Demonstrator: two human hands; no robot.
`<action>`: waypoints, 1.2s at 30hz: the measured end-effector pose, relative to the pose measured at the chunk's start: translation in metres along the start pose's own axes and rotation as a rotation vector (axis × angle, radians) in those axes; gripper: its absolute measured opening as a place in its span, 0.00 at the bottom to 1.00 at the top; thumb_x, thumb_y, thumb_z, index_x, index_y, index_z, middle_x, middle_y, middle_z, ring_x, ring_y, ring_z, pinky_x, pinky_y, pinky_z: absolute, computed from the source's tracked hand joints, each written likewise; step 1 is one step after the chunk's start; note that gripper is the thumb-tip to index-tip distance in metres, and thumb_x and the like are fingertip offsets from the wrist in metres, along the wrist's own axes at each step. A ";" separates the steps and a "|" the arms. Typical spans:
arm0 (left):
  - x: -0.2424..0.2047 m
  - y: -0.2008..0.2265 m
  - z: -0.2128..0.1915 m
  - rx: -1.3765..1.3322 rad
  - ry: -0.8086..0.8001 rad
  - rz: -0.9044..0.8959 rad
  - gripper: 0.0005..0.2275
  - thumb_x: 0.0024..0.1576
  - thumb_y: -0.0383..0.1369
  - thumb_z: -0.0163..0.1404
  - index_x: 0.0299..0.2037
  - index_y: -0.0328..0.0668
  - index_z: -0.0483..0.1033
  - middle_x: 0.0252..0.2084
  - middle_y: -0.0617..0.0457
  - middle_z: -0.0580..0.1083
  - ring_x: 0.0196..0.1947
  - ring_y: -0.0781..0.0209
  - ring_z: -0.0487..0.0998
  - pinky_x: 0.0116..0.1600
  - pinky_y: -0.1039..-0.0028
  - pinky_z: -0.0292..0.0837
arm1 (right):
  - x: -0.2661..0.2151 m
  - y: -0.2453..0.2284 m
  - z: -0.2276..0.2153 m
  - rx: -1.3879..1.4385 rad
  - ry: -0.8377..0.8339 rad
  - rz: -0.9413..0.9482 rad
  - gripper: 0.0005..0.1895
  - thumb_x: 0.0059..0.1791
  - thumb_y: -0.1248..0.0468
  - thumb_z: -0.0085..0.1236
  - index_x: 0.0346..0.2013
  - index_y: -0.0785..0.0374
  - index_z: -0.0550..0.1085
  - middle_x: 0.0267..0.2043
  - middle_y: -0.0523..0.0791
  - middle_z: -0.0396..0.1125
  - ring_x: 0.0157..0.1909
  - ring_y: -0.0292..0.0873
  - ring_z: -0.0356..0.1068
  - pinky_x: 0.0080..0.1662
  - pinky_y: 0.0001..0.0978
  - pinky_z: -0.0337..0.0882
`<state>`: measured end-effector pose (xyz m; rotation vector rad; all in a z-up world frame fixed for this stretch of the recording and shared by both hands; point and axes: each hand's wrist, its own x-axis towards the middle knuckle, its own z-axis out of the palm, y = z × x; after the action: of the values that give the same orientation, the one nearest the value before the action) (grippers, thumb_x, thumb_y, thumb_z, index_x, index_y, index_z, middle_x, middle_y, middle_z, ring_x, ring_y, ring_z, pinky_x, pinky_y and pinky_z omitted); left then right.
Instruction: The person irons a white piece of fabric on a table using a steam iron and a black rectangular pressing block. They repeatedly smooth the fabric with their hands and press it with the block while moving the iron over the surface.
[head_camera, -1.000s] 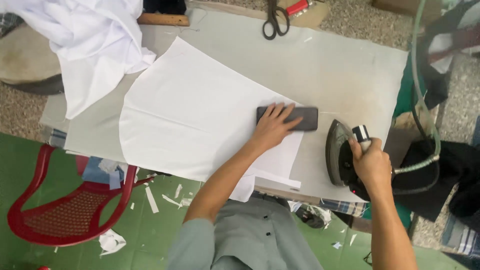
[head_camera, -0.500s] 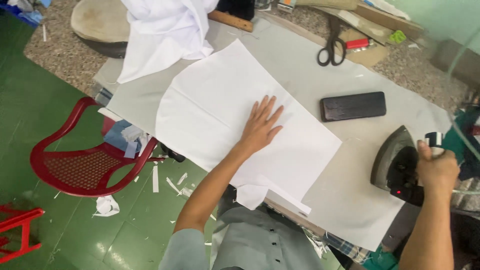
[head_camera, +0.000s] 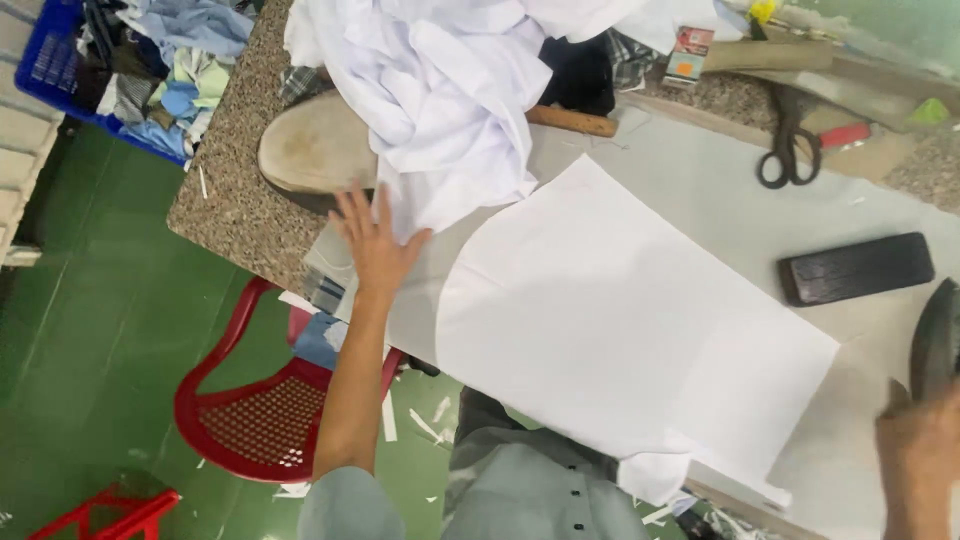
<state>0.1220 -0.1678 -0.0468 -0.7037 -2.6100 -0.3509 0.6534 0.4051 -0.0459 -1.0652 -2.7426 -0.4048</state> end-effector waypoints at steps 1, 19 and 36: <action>0.009 -0.004 0.000 -0.009 -0.013 0.016 0.43 0.61 0.66 0.44 0.78 0.46 0.48 0.79 0.37 0.39 0.78 0.29 0.35 0.75 0.28 0.33 | 0.006 -0.056 -0.024 -0.008 -0.014 0.016 0.36 0.60 0.59 0.70 0.73 0.81 0.65 0.58 0.63 0.73 0.54 0.63 0.77 0.49 0.45 0.79; 0.137 -0.103 0.049 0.041 -0.162 0.083 0.22 0.58 0.32 0.59 0.64 0.55 0.78 0.78 0.44 0.58 0.76 0.31 0.42 0.67 0.27 0.28 | 0.004 -0.355 -0.095 0.257 -0.200 -0.099 0.28 0.55 0.46 0.53 0.65 0.57 0.72 0.65 0.49 0.68 0.69 0.49 0.65 0.64 0.43 0.66; 0.160 0.091 0.126 -0.204 -0.732 0.444 0.27 0.67 0.53 0.34 0.77 0.62 0.52 0.79 0.62 0.49 0.73 0.45 0.58 0.66 0.34 0.56 | -0.007 -0.287 -0.094 0.215 -0.253 0.077 0.30 0.57 0.45 0.48 0.66 0.60 0.70 0.67 0.50 0.66 0.71 0.50 0.63 0.65 0.43 0.66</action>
<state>0.0030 0.0192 -0.0739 -1.7137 -2.9591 -0.2512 0.4683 0.1685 -0.0130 -1.2328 -2.8631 0.0395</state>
